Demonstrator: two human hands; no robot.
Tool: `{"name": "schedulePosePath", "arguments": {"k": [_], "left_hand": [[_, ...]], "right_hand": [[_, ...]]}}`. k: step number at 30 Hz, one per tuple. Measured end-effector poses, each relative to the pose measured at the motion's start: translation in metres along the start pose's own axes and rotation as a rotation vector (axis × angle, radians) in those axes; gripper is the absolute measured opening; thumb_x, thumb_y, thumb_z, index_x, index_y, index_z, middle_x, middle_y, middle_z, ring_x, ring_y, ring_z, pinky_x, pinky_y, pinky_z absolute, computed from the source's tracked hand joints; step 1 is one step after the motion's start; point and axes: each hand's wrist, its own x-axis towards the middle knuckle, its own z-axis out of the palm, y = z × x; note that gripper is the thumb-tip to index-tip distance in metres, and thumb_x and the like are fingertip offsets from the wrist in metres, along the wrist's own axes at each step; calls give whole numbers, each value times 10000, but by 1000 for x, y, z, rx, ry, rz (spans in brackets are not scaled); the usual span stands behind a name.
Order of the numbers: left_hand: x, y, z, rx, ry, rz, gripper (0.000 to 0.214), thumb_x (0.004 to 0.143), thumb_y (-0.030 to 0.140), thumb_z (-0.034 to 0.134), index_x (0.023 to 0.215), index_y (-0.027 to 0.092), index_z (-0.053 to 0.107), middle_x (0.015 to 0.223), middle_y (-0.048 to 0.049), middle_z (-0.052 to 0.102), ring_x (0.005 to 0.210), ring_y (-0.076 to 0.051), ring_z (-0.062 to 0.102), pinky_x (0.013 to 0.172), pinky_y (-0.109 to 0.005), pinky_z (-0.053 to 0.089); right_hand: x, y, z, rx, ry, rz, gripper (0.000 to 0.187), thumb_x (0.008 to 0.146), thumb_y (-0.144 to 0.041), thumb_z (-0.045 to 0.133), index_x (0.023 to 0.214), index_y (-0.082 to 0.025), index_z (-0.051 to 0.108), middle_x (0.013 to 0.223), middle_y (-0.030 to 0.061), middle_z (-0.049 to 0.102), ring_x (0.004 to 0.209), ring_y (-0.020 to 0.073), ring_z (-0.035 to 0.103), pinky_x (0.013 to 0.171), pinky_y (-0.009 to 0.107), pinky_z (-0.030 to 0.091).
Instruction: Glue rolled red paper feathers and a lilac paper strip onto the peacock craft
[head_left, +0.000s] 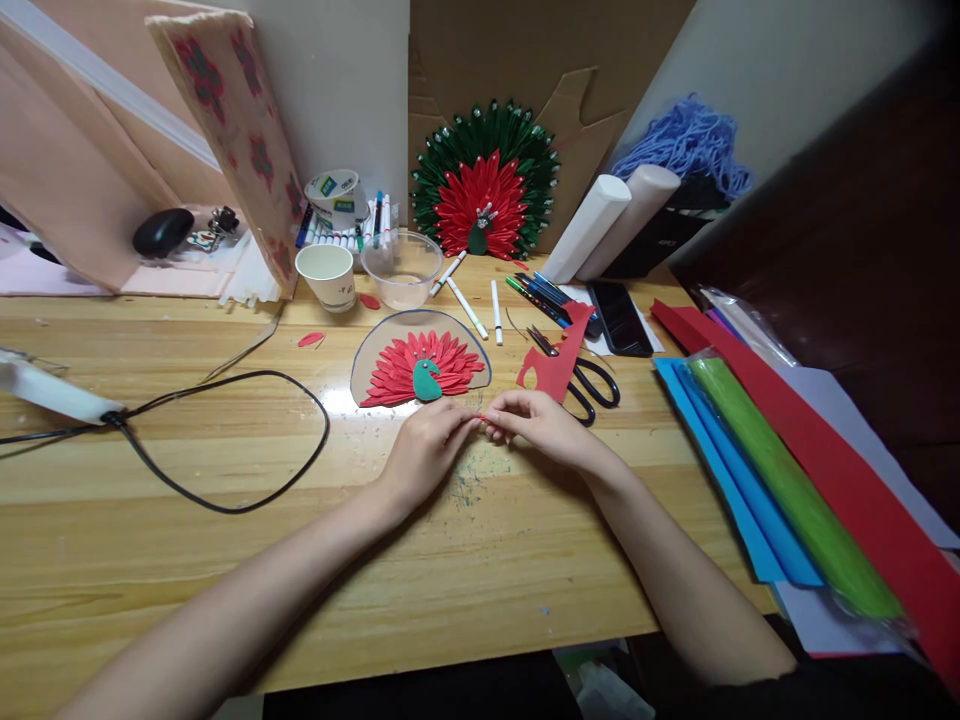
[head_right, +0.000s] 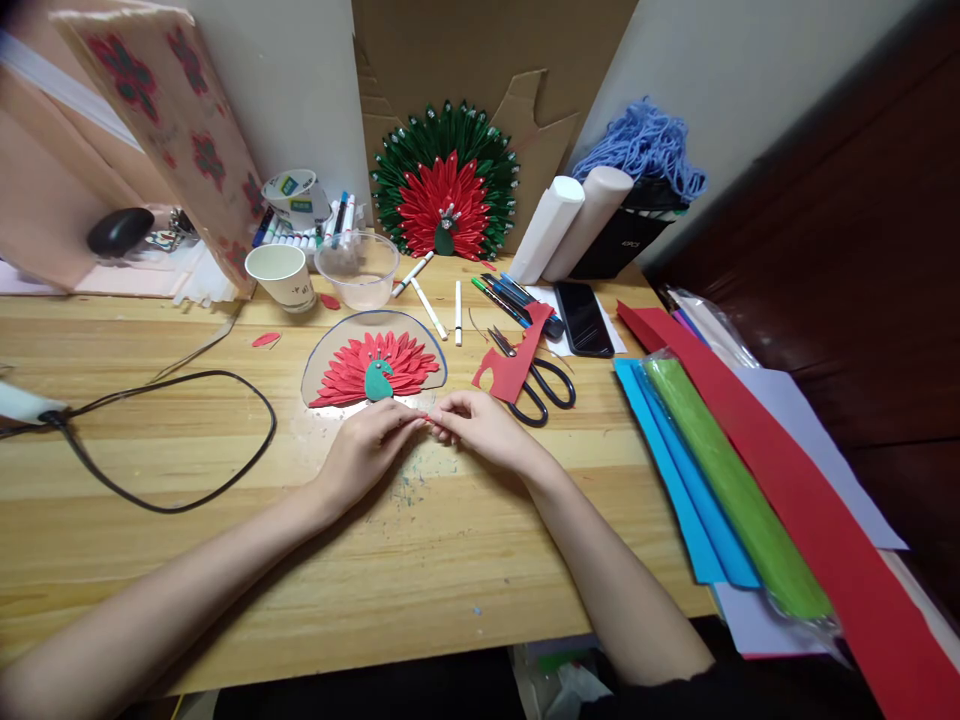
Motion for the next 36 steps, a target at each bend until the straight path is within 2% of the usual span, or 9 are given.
{"name": "schedulePosePath", "arguments": {"k": [4,6,10,14,20,24,30,36], "left_hand": [[1,0,0,-4,24,-7,199,879,251,480,941,177,653,848,-61,650,782,-153,582,706,-274,452],[1,-1,0,-20,48,-12,191,876,247,486,938,176,653,852,-61,651,786,-151,585,709,-271,455],[0,-2,1,-25,65,-11,176,870,236,498,918,162,651,830,-58,645,766,-145,582,694,-262,454],[0,-2,1,-17,63,-2,166,869,232,498,891,151,642,808,-56,633,743,-142,575,679,-259,451],[0,0,1,-28,40,-6,175,879,231,478,892,148,631,820,-58,629,759,-139,573,690,-254,445],[1,0,1,-14,31,-27,172,874,233,479,877,148,629,802,-53,622,743,-138,565,677,-251,435],[1,2,0,39,46,-79,106,812,198,537,751,157,613,706,-19,601,657,-125,534,627,-239,404],[1,6,-1,44,60,-99,78,786,181,544,736,159,599,707,-15,599,660,-123,530,622,-234,400]], "right_hand": [[-2,-4,0,-207,109,-115,209,819,-350,565,807,-145,605,732,33,627,649,124,572,609,263,454],[-4,-6,-1,-380,172,-257,163,813,-311,580,853,-158,621,791,42,643,691,135,582,634,270,462],[-6,-8,1,-632,211,-521,91,804,-212,588,874,-176,634,823,44,652,733,143,582,680,273,462],[-4,-6,3,-741,248,-615,73,802,-162,575,851,-170,628,791,43,656,730,152,572,687,282,452],[-3,-3,3,-738,258,-600,68,807,-182,575,822,-165,640,776,44,664,711,147,578,679,276,458],[-5,-5,4,-661,275,-520,80,794,-186,583,796,-163,659,765,44,670,677,137,585,648,263,464],[-6,-6,10,-455,312,-344,61,727,-161,610,747,-149,666,683,29,660,595,119,568,555,232,460],[-6,-7,8,-399,291,-282,72,696,-193,626,724,-142,667,666,30,658,575,117,556,543,236,458]]}}
